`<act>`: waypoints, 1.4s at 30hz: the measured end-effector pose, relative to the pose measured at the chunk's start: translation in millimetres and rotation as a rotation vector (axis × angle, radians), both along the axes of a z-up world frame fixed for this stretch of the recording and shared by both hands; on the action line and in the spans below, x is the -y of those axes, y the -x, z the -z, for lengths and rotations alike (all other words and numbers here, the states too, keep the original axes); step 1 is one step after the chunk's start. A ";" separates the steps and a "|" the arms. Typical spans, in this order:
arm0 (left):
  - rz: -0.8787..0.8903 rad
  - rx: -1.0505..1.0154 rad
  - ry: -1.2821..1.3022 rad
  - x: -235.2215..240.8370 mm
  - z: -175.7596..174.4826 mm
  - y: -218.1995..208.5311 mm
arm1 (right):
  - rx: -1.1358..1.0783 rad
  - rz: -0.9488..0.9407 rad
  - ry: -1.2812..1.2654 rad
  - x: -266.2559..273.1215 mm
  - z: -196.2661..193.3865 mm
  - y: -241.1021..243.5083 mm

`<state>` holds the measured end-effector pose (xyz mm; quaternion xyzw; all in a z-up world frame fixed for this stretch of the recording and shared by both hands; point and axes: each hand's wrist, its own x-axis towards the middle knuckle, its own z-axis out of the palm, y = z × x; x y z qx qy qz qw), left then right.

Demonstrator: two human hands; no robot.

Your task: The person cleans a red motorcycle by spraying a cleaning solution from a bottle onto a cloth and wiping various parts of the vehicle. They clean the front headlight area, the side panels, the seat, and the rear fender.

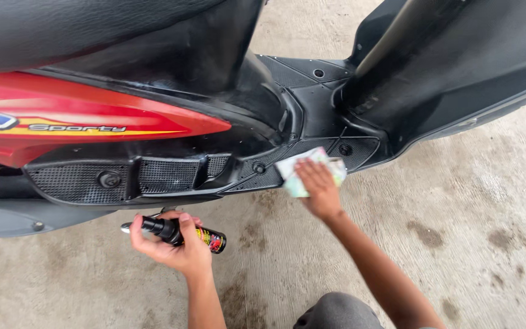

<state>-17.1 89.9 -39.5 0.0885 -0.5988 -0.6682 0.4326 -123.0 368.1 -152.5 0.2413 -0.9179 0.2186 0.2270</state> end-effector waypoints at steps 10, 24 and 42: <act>0.111 0.057 0.083 -23.4 9.4 9.5 | 0.080 0.025 0.075 -15.3 -29.1 11.1; 0.159 0.091 0.119 -41.2 18.7 20.5 | 0.149 -0.146 0.077 40.2 -39.5 -12.9; 0.245 0.077 0.179 -56.0 30.0 25.4 | 0.150 -0.141 0.130 37.5 -34.4 -9.2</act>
